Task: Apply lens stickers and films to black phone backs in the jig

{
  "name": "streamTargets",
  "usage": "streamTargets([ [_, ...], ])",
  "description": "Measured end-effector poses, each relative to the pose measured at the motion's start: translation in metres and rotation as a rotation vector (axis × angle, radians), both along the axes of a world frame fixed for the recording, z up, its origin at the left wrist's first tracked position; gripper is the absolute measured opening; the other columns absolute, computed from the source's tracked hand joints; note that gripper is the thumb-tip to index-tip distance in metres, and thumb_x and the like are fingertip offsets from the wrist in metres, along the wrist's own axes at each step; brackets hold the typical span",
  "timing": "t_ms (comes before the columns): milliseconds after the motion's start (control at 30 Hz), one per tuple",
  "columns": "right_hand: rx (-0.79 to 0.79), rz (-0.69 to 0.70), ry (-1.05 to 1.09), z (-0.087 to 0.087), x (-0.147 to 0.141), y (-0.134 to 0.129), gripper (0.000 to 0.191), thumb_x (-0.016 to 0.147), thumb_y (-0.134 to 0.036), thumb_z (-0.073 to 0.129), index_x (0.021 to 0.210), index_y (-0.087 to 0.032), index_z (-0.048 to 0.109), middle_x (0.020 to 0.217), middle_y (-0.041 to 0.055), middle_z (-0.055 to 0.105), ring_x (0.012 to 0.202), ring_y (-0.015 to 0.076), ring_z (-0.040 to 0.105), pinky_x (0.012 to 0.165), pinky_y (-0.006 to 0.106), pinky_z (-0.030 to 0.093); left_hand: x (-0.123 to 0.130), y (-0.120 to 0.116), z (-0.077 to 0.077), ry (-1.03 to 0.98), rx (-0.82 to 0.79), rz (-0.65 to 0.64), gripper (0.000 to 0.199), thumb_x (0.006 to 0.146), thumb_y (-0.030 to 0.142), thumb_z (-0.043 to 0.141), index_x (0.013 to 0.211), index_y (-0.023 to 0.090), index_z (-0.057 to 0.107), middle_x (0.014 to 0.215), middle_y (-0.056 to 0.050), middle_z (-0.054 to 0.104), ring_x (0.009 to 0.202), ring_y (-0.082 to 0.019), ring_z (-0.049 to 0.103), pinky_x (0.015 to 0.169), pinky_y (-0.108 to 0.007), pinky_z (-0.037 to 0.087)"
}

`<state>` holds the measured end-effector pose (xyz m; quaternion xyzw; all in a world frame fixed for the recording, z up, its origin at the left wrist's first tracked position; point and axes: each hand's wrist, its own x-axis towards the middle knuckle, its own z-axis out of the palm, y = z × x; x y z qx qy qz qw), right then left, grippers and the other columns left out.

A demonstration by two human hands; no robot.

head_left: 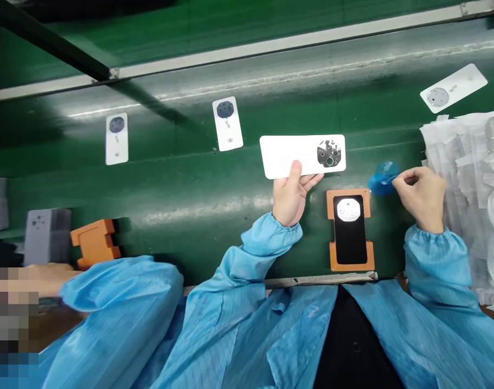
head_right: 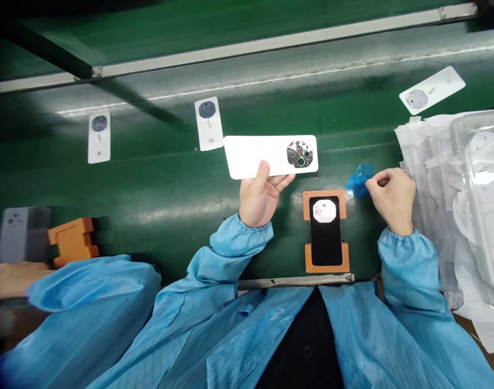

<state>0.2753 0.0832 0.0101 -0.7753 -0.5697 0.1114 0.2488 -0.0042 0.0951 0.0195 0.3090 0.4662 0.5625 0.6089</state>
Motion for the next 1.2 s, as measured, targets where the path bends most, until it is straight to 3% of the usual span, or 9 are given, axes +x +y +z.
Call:
streamTargets([
  [133,-0.154,-0.001,-0.027,-0.009,0.010,-0.019,0.017,0.076,-0.029,0.071,0.062,-0.023,0.063,0.067,0.0032,0.068,0.064,0.0227,0.062,0.067,0.039,0.048,-0.012,-0.009,0.020,0.159,0.128,-0.080,0.066,0.096,0.062,0.067,0.151,0.028,0.056,0.140,-0.010,0.071,0.124,-0.029,0.073,0.099,-0.041,0.067],
  [267,0.038,0.060,-0.003,0.016,0.008,-0.045,0.021,0.087,-0.035,0.072,0.071,-0.025,0.063,0.067,0.0016,0.067,0.061,0.0201,0.062,0.062,0.037,0.048,-0.027,-0.042,0.050,0.552,0.452,-0.322,0.044,0.108,0.045,0.051,0.146,0.025,0.063,0.133,-0.008,0.075,0.124,-0.026,0.073,0.105,-0.039,0.065],
  [333,0.198,0.208,0.021,0.036,0.005,-0.061,0.008,0.089,-0.032,0.075,0.088,-0.026,0.069,0.080,0.0033,0.073,0.066,0.0203,0.066,0.064,0.038,0.053,-0.029,-0.060,0.059,0.797,0.731,-0.513,0.040,0.109,0.031,0.049,0.145,0.021,0.063,0.139,-0.010,0.072,0.130,-0.026,0.069,0.112,-0.039,0.060],
  [467,0.294,0.739,0.009,0.052,-0.011,-0.087,0.035,0.094,-0.017,0.071,0.127,-0.025,0.067,0.118,0.0080,0.076,0.104,0.0245,0.075,0.089,0.040,0.063,-0.013,-0.088,0.050,1.290,1.108,-0.624,0.038,0.105,0.015,0.052,0.140,0.009,0.062,0.138,-0.018,0.071,0.138,-0.030,0.063,0.115,-0.042,0.057],
  [533,0.291,0.875,-0.033,0.045,-0.019,-0.093,0.039,0.097,-0.011,0.063,0.133,-0.025,0.065,0.126,0.0084,0.075,0.115,0.0259,0.073,0.096,0.042,0.063,-0.003,-0.095,0.037,1.414,1.138,-0.623,0.037,0.104,0.014,0.053,0.140,0.008,0.061,0.137,-0.018,0.071,0.139,-0.031,0.062,0.115,-0.042,0.057],
  [667,0.356,0.912,-0.093,0.025,-0.027,-0.094,0.040,0.099,-0.007,0.058,0.135,-0.023,0.066,0.124,0.0088,0.077,0.114,0.0258,0.074,0.093,0.041,0.065,0.004,-0.097,0.020,1.465,1.173,-0.589,0.038,0.104,0.014,0.054,0.140,0.006,0.060,0.138,-0.017,0.071,0.140,-0.030,0.061,0.116,-0.041,0.056],
  [900,0.402,0.915,-0.044,0.024,-0.026,-0.091,0.044,0.098,-0.007,0.062,0.138,-0.024,0.068,0.127,0.0075,0.077,0.116,0.0270,0.075,0.098,0.044,0.066,-0.003,-0.094,0.024,1.439,1.143,-0.627,0.041,0.106,0.016,0.049,0.146,0.009,0.056,0.143,-0.018,0.067,0.149,-0.030,0.051,0.120,-0.042,0.053],
  [1067,0.394,0.936,-0.123,0.020,-0.028,-0.086,0.043,0.095,-0.003,0.062,0.136,-0.015,0.067,0.123,0.0133,0.078,0.114,0.0289,0.076,0.096,0.044,0.067,-0.003,-0.090,0.017,1.456,1.129,-0.642,0.040,0.104,0.011,0.050,0.144,0.005,0.056,0.140,-0.020,0.069,0.143,-0.030,0.058,0.118,-0.040,0.054],
  [1200,0.369,0.932,-0.095,0.014,-0.028,-0.085,0.042,0.096,-0.004,0.062,0.136,-0.018,0.068,0.125,0.0110,0.077,0.116,0.0277,0.075,0.100,0.044,0.066,-0.005,-0.089,0.013,1.446,1.122,-0.635,0.041,0.103,0.009,0.052,0.143,0.004,0.056,0.140,-0.020,0.069,0.141,-0.030,0.060,0.118,-0.039,0.055],
])
